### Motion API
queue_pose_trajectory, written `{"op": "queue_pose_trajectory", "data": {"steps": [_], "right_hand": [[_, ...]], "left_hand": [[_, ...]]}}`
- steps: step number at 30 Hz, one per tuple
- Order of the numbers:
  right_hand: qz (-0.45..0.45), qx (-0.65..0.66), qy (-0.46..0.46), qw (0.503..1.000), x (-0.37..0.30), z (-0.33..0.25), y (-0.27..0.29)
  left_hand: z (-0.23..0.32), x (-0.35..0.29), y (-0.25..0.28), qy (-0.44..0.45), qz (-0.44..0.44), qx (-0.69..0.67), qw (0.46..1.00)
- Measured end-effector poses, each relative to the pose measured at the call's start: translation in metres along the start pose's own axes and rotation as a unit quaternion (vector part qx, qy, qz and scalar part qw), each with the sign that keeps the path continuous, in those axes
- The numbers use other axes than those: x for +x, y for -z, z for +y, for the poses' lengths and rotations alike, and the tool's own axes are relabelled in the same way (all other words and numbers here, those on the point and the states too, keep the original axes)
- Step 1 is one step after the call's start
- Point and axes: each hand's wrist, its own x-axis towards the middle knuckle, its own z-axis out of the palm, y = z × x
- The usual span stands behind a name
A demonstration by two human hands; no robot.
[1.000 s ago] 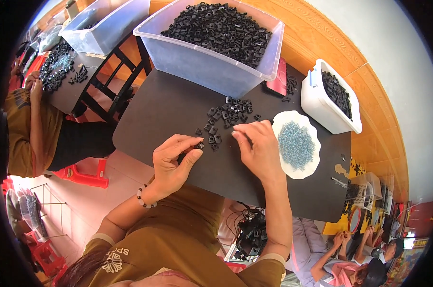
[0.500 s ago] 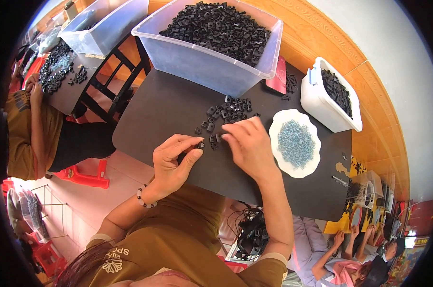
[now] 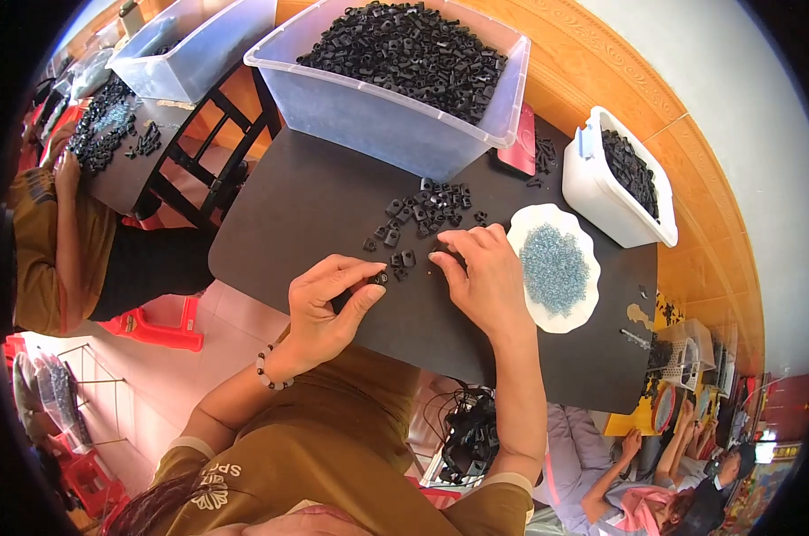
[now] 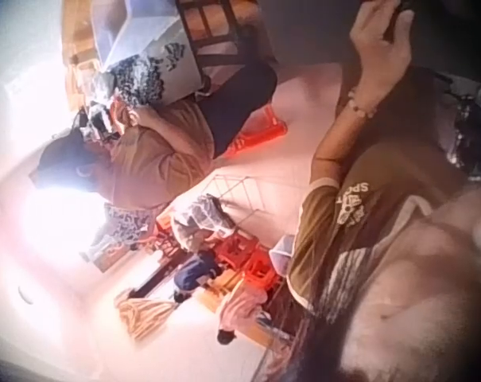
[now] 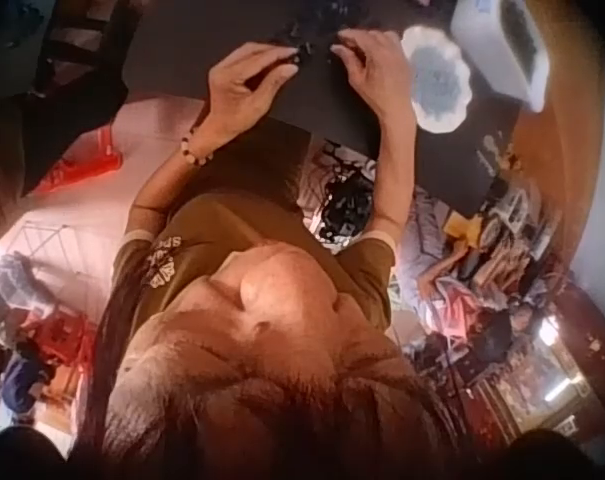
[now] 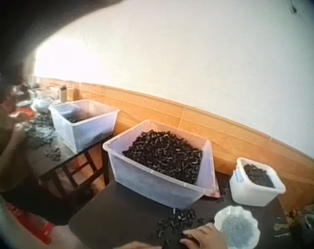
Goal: The person assembles small hardware pieces by taking black plastic components and inserting springs into them by hand.
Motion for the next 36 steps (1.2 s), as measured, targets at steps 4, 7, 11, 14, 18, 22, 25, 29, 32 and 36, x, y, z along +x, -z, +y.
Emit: {"op": "queue_pose_trajectory", "data": {"steps": [4,7,11,14,18,22,25,29,32,36], "right_hand": [[-0.016,-0.006,0.011,1.000,-0.001,0.003,-0.001],[-0.022,-0.015,0.006,1.000,-0.001,0.002,-0.001],[-0.009,-0.013,0.010,1.000,0.000,-0.002,-0.003],[-0.003,-0.023,0.020,1.000,0.000,-0.001,-0.005],[-0.010,-0.015,0.010,1.000,-0.001,-0.002,-0.003],[-0.014,0.017,-0.022,1.000,0.000,-0.006,-0.001],[-0.001,0.051,-0.048,0.998,0.000,-0.007,0.000],[0.018,0.130,-0.032,0.991,0.000,-0.010,0.006],[-0.016,0.260,-0.112,0.959,-0.005,-0.006,0.007],[-0.058,0.454,-0.178,0.871,-0.007,-0.010,0.012]], "left_hand": [[0.000,-0.001,0.000,-0.001,-0.003,0.008,1.000],[0.001,0.000,0.001,0.001,-0.009,0.014,1.000],[0.001,0.000,0.001,0.001,-0.015,0.017,1.000],[0.001,0.001,0.000,-0.002,-0.014,0.021,1.000],[0.001,0.000,0.000,-0.005,-0.014,0.018,1.000],[0.001,0.000,0.000,-0.002,-0.015,0.021,1.000],[0.002,0.001,0.000,-0.003,-0.018,0.020,1.000],[0.003,0.000,0.001,0.006,-0.018,0.018,1.000],[0.001,0.000,0.000,0.002,-0.010,0.010,1.000],[-0.001,0.001,0.000,-0.004,-0.001,0.005,1.000]]}}
